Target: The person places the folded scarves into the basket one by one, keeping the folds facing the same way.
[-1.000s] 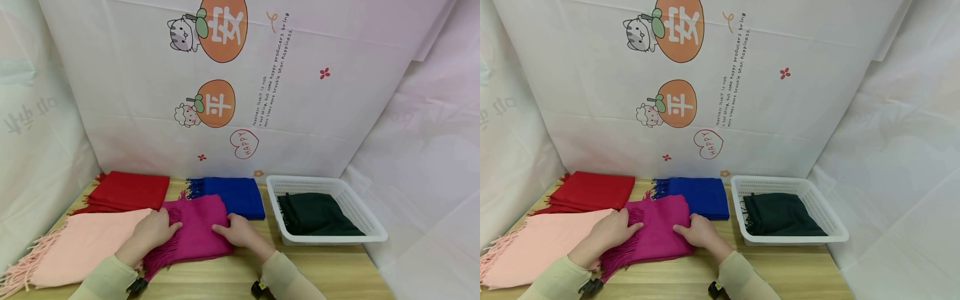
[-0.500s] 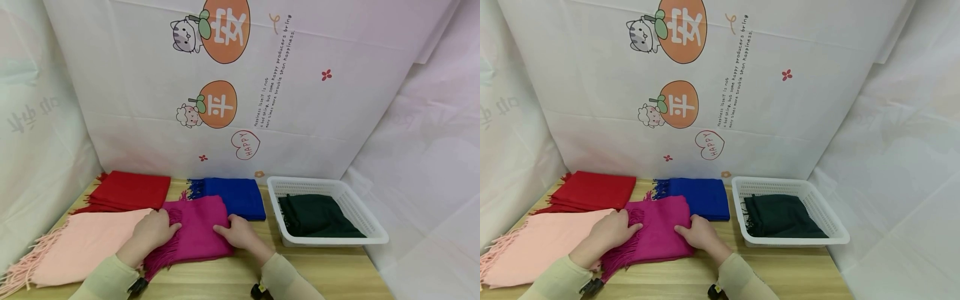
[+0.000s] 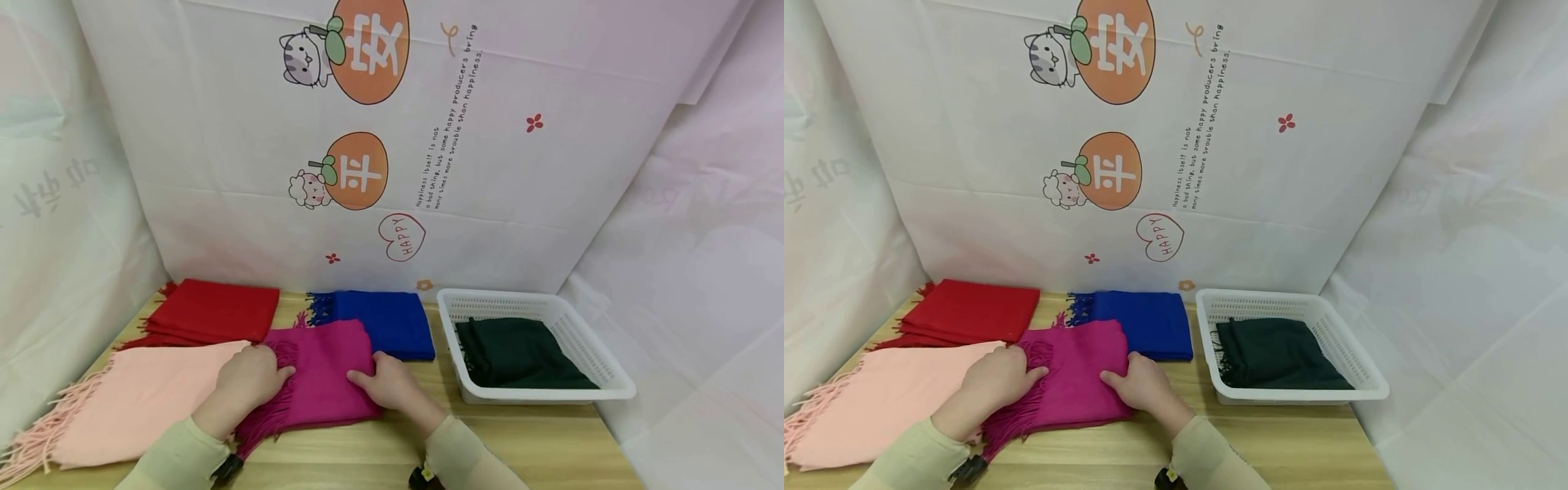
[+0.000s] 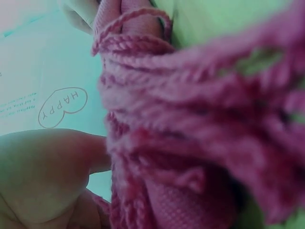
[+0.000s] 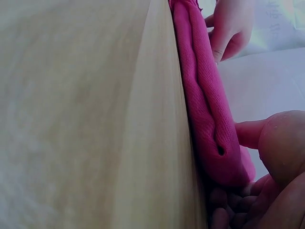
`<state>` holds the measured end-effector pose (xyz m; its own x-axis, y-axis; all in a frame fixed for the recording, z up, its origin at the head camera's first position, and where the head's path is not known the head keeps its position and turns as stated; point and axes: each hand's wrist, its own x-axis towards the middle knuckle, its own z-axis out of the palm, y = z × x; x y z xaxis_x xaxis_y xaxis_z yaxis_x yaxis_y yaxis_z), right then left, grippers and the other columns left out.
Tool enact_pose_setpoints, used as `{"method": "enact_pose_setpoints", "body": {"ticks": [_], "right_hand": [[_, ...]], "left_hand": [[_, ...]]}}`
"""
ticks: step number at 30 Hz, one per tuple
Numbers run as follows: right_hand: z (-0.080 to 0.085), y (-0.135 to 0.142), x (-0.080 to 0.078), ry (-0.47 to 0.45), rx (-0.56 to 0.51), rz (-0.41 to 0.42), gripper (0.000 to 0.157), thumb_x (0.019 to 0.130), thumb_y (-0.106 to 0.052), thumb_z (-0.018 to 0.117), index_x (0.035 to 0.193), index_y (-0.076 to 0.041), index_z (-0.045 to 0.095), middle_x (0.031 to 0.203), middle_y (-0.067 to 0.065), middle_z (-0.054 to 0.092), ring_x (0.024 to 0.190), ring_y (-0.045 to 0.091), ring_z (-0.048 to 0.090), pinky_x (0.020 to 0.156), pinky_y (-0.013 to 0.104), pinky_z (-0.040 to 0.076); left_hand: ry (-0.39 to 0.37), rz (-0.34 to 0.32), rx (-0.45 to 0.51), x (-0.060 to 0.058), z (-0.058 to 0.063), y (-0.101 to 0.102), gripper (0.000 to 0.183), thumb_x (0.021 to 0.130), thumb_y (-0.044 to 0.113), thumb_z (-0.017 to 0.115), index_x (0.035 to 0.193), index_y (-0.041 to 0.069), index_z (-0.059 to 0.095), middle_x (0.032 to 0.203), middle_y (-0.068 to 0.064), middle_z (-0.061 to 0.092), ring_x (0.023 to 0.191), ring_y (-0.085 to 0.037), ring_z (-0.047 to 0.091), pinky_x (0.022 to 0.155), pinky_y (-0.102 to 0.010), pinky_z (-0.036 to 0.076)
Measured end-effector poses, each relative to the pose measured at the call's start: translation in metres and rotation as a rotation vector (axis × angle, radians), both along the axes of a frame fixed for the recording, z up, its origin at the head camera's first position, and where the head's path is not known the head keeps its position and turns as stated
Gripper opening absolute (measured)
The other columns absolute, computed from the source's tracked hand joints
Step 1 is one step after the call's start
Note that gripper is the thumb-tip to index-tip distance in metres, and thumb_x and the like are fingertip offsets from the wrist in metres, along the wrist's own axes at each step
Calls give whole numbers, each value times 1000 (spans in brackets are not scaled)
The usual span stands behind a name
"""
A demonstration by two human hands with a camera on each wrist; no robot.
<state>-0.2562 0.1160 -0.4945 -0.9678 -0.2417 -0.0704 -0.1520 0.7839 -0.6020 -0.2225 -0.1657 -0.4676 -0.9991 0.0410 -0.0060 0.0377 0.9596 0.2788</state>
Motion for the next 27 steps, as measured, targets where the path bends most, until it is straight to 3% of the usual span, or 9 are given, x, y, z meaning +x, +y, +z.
{"method": "enact_pose_setpoints", "body": {"ticks": [4,11,20,27], "right_hand": [[-1,0,-1,-5,3,-1,62,103,-53,78,128,3,68,99,8,71,84,20,65,79,46,58],[0,0,0,-6,3,1,62,103,-53,78,127,3,68,99,9,71,83,21,65,79,46,58],[2,-1,3,-10,8,15,64,102,-55,78,128,3,68,99,8,71,83,20,65,79,46,58],[0,-2,4,14,22,30,61,102,-56,78,122,0,68,94,5,69,80,19,64,76,44,57]], "left_hand": [[-20,4,1,1,1,0,46,105,45,76,84,5,76,88,-16,74,88,-42,73,67,-55,62],[-38,-2,6,0,0,0,47,106,46,74,76,10,72,80,-11,72,81,-38,74,62,-52,61],[-40,-30,39,-2,-2,-1,44,107,43,74,84,6,73,78,-8,69,84,-38,74,72,-55,63],[-40,-61,80,-5,-5,0,42,107,38,74,78,9,66,74,-6,63,76,-27,69,78,-54,61]]}}
